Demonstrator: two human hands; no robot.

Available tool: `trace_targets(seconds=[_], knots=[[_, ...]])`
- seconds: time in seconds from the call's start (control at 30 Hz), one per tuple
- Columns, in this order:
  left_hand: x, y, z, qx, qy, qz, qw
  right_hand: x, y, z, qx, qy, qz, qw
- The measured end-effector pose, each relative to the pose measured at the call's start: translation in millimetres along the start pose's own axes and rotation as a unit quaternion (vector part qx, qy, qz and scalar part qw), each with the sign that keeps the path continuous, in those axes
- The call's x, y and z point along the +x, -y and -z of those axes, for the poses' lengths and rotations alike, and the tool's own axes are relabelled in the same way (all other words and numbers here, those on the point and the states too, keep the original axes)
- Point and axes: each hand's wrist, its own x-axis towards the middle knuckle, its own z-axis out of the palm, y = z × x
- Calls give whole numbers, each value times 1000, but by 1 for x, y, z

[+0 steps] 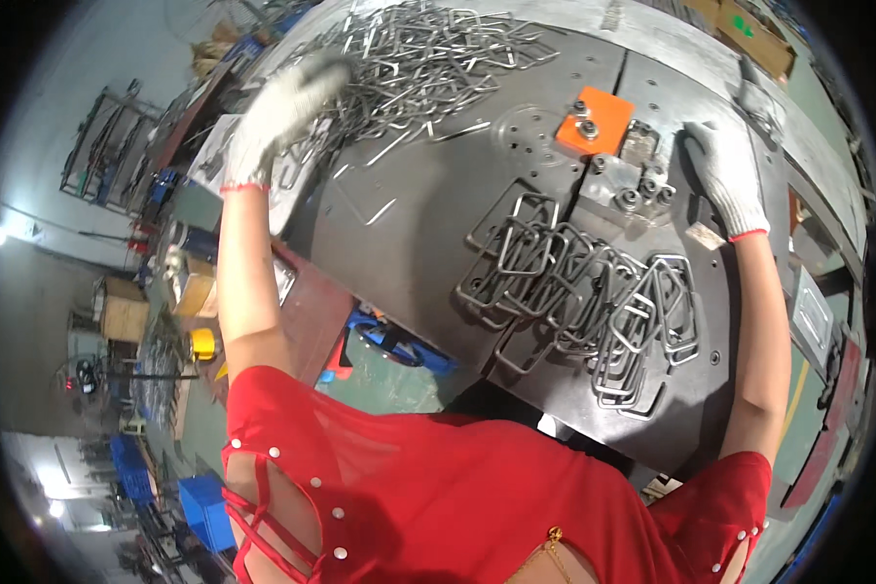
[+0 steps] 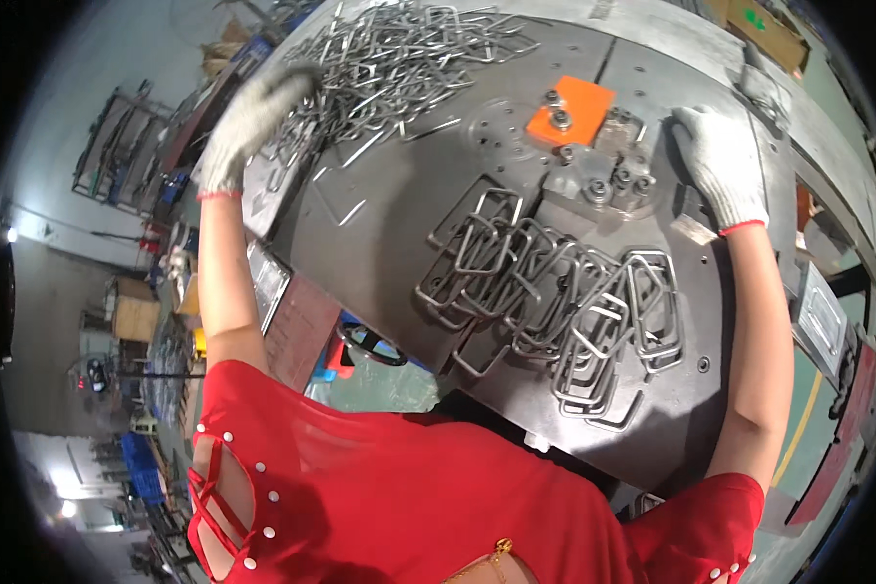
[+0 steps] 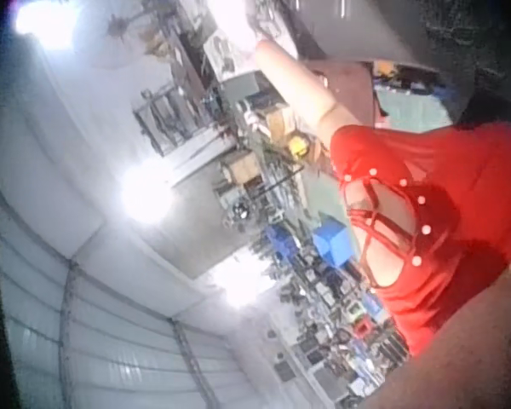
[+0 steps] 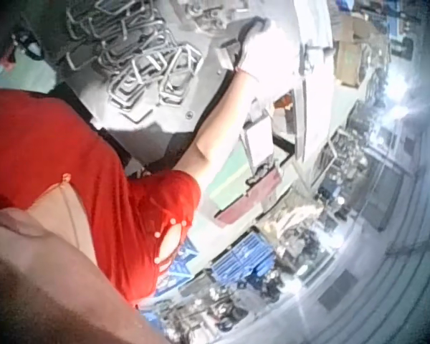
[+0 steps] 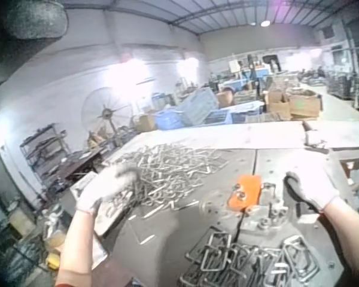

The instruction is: The person bends metal wires using a bending machine, removes the gloves to pour liquid from a bottle into a mug, and puts the gloves back on to bend more metal wires.

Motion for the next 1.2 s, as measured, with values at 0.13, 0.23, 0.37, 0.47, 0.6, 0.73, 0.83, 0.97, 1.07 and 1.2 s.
trace_targets(seconds=[0.13,0.23,0.37,0.47,0.6,0.73,0.83,0.97,1.07,1.2], knots=[[-86,25,-19,23,223,2,975,-1,2,2,8,25,-11,1000],[-129,34,-58,127,137,-106,977,-1,6,4,-22,49,-30,998],[-146,27,-96,159,1,-124,980,-2,13,13,-18,49,-25,998],[-143,16,-92,244,-46,-131,960,-5,17,20,-43,49,-23,998],[-123,5,-65,-89,-107,115,984,-10,21,22,-7,10,-32,999],[-110,-15,-82,-238,-66,129,960,-11,21,20,-1,-8,-26,1000],[-100,-32,-98,-300,-57,53,951,-10,18,16,5,-5,-28,1000],[-69,-62,-95,-477,-60,42,876,-8,13,4,-12,3,-45,999],[-24,-105,-101,-619,43,-25,784,-7,10,-8,-33,-37,-33,998],[36,-181,-144,-672,120,-102,724,-6,9,-17,-60,-29,-41,997]])
